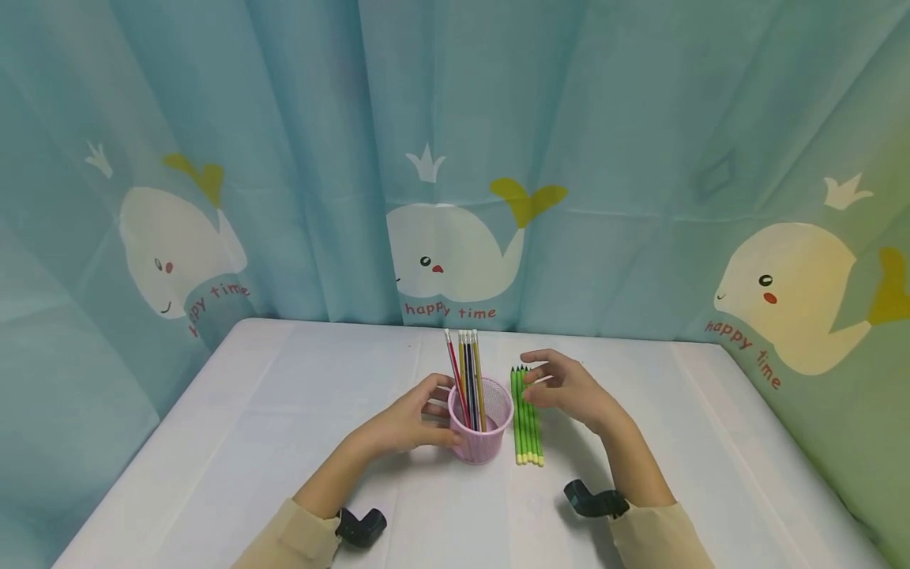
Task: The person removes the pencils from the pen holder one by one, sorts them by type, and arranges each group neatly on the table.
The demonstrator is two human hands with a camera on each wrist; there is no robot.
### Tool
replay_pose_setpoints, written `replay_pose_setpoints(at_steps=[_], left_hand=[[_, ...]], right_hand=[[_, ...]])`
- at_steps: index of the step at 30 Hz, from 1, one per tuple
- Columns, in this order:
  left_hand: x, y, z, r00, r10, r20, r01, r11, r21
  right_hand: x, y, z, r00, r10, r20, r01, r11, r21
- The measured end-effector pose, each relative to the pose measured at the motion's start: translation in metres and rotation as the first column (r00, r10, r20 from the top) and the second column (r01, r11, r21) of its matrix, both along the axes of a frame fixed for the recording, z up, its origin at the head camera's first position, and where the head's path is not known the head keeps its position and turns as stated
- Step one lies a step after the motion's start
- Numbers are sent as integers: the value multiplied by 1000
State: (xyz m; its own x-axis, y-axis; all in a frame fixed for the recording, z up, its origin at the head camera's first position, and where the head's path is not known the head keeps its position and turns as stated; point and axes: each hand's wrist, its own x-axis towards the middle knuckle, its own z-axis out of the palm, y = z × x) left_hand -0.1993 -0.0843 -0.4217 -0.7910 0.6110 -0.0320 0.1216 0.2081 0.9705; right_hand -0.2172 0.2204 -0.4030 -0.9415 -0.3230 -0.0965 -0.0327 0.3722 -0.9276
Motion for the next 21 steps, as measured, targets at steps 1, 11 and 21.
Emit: replay_pose_setpoints(at_steps=[1,11,21], left_hand=[[0,-1,1,1000,0,6,0,1000,2],[-7,-7,7,992,92,-84,-90,996,20],[-5,16,-2,953,277,-120,-261,956,133]], right_hand=[[1,-1,2,998,56,-2,-56,998,-6],[10,-14,6,926,375,33,-367,919,-145],[8,-23,-2,906,423,-7,-418,893,-169]])
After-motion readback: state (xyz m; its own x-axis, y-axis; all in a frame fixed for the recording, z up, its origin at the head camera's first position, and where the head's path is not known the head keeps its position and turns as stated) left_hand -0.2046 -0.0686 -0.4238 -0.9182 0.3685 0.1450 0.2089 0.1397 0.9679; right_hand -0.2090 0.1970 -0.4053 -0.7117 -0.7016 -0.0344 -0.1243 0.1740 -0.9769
